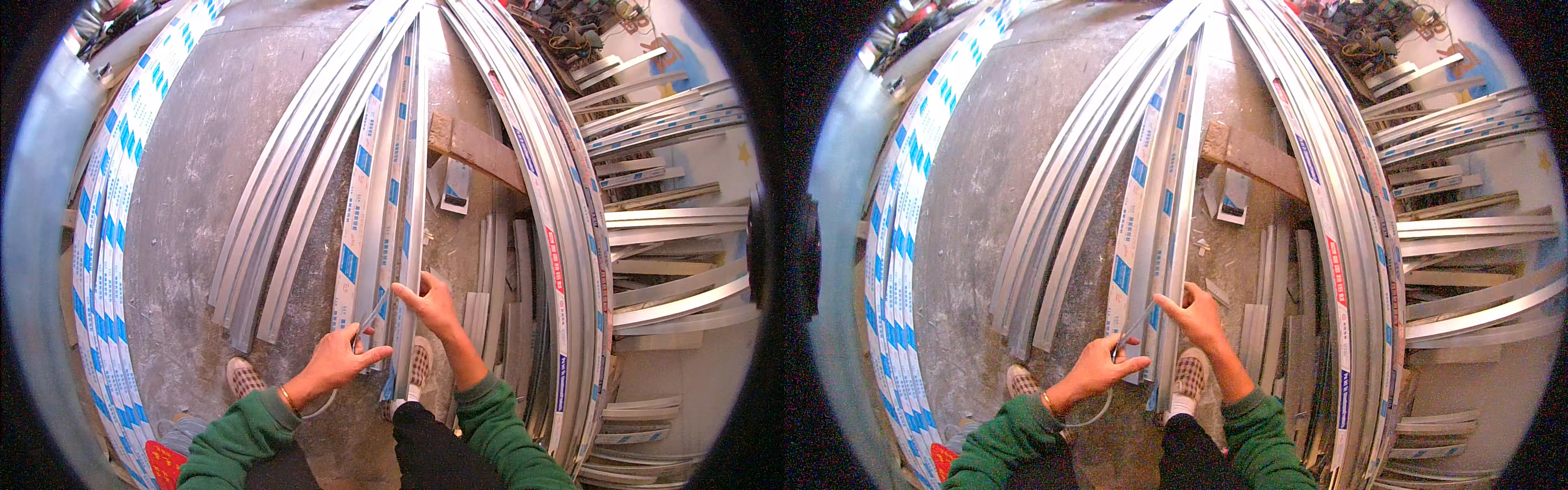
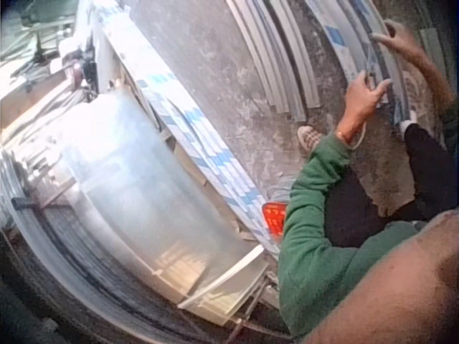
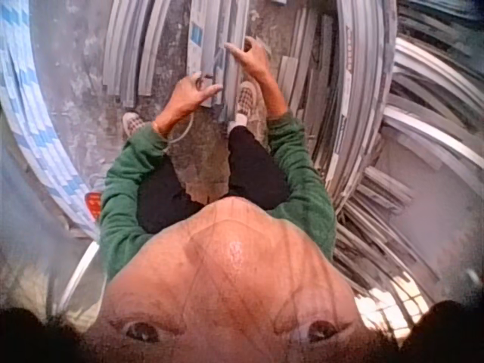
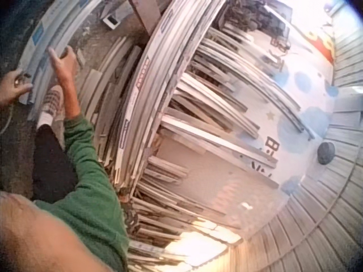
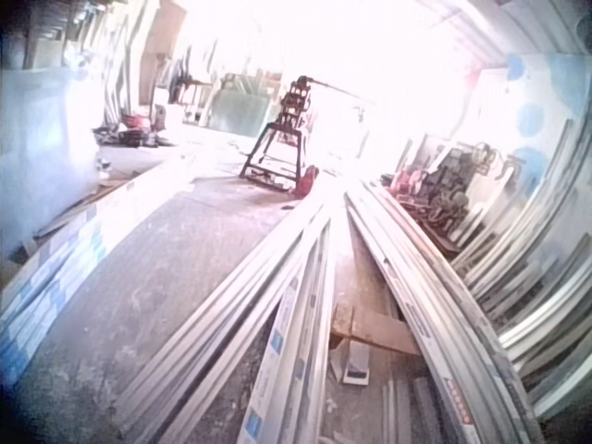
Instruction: The person sits on the floor and repeatedly cuts lengths of gray cable using scissors. The person pulls cable from a red spool, measures a length, and cuts it, then places the cut piece aside.
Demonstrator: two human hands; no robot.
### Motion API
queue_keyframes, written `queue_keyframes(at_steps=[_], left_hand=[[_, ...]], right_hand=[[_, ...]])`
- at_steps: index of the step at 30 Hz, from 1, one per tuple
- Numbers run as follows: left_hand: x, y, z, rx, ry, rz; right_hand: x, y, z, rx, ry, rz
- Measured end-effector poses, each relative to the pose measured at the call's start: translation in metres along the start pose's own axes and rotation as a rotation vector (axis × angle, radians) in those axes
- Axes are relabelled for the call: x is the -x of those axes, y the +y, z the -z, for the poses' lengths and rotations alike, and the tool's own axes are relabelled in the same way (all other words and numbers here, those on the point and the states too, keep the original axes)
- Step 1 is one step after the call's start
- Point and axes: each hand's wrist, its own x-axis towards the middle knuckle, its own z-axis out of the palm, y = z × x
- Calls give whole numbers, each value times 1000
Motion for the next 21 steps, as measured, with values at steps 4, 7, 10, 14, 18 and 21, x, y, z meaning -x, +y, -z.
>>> queue_keyframes(at_steps=[4, 7, 10, 14, 18, 21], left_hand=[[9, 24, 10, -158, 37, -49], [19, 31, 27, -215, 44, 39], [26, 25, 52, -178, 85, 28], [27, 4, 54, -30, 107, -90], [31, -11, 30, -453, 147, -27], [27, -17, 18, -560, 268, -146]], right_hand=[[6, -52, -13, 63, 43, -20], [8, -78, -34, 69, 28, 151], [0, -86, -56, -5, -54, 127], [-40, -82, -69, -542, -54, 81], [-90, -81, -74, -797, -43, -15], [-102, -78, -82, -874, 16, -67]])
